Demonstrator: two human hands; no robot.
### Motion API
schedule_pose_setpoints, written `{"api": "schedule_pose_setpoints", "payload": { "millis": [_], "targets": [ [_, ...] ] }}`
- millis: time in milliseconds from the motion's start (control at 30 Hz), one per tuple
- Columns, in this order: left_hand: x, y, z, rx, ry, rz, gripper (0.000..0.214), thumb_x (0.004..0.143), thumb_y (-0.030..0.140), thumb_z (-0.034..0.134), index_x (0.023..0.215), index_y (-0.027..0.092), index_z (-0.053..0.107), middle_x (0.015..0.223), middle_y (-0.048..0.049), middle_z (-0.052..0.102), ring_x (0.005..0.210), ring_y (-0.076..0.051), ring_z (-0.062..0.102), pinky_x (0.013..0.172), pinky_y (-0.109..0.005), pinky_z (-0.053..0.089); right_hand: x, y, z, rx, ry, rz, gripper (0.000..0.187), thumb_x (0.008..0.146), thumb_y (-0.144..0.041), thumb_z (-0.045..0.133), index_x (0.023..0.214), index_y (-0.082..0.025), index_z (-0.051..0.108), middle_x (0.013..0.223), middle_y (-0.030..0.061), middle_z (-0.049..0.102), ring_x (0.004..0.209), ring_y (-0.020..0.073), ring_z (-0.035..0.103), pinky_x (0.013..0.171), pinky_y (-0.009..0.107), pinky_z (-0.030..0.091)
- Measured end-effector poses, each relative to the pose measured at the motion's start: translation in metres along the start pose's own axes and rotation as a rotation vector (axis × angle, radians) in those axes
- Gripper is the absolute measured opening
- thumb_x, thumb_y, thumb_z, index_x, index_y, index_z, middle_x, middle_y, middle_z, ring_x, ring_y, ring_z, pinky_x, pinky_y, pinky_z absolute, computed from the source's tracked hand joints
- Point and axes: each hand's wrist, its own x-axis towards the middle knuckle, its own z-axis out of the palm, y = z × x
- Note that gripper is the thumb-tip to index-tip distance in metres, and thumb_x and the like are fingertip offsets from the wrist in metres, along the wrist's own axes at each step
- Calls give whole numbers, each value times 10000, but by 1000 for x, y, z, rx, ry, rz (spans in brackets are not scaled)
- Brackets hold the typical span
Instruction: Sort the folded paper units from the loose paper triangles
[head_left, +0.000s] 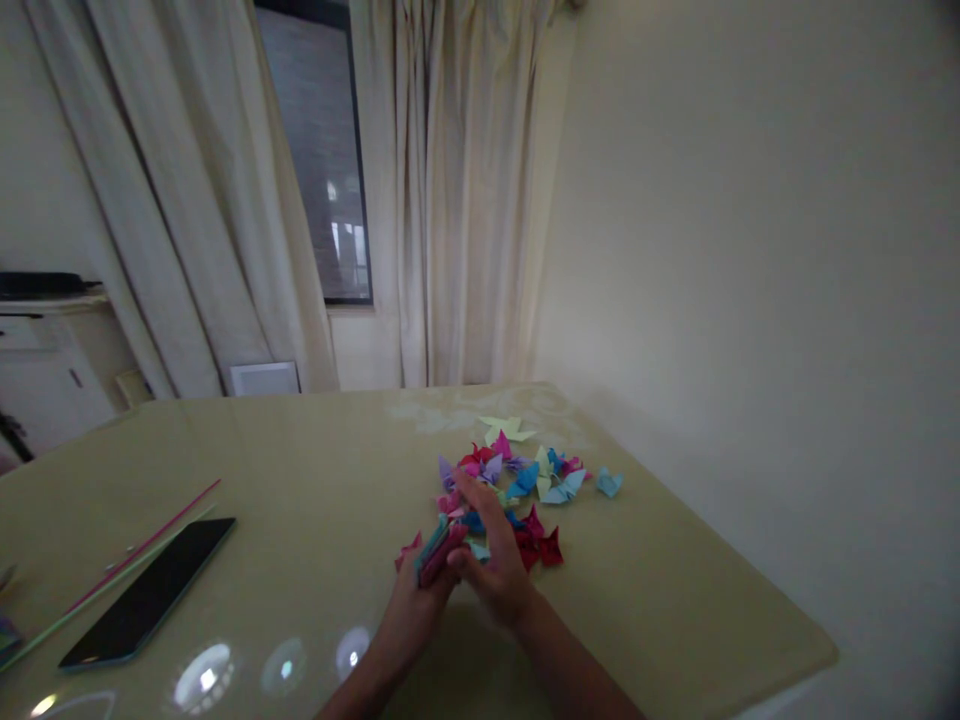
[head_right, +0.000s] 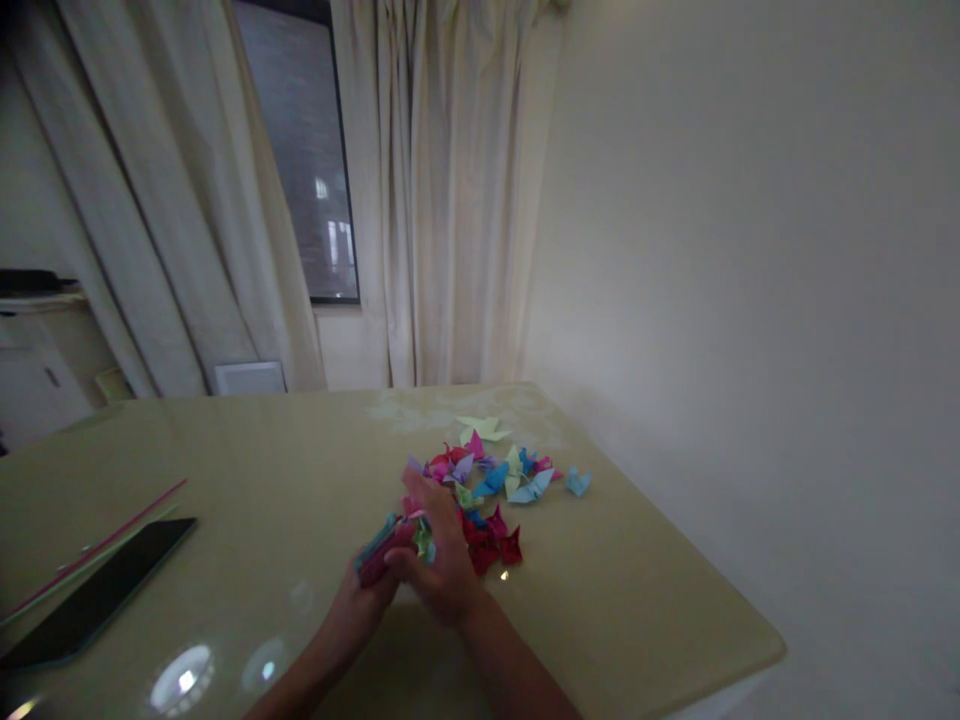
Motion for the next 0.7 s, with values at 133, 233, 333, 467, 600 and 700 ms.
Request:
{"api": "schedule_pose_setpoints", "payload": {
  "millis": [133,233,333,467,600,700],
  "targets": [
    [0,6,-4,30,-32,-76,605,827,755,629,865,159,726,760,-47,664,699,-190,568,653,-292,490,8,2,-1,345,-48,193,711,825,-731,748,1297,-201,700,1165,115,719,1054,263,665,937,373,526],
    [-2,7,-6,78,-137,-85,590,853,737,622,798,153,682,664,-11,577,638,-155,503,595,-262,425,10,1,-1,446,-134,339,470,781,-608,854,797,-161,710,753,2,619,716,149,564,682,258,456],
    [-6,7,-5,95,-221,-79,528,871,681,640,796,159,653,671,-5,573,650,-153,514,599,-256,425,9,0,-1,517,-154,485,497,733,-562,898,653,-159,618,619,-54,473,595,91,403,558,217,305],
    [-11,6,-3,45,-317,-150,465,841,631,699,837,173,621,688,15,575,642,-139,509,597,-246,432,8,4,-5,616,-207,598,496,685,-544,924,629,-142,640,589,-56,476,562,74,361,533,218,251],
    [-14,9,-5,47,-383,-168,437,846,601,703,828,180,586,712,11,579,651,-135,515,597,-240,430,7,9,-7,657,-266,639,463,678,-518,934,635,-129,688,563,-52,499,541,66,359,522,223,234],
    [-15,15,-7,43,-443,-177,405,849,568,709,833,189,568,727,16,566,660,-133,521,605,-237,447,5,11,-9,702,-306,689,433,633,-489,962,645,-127,724,548,-48,535,519,61,374,512,219,232]
  ]
}}
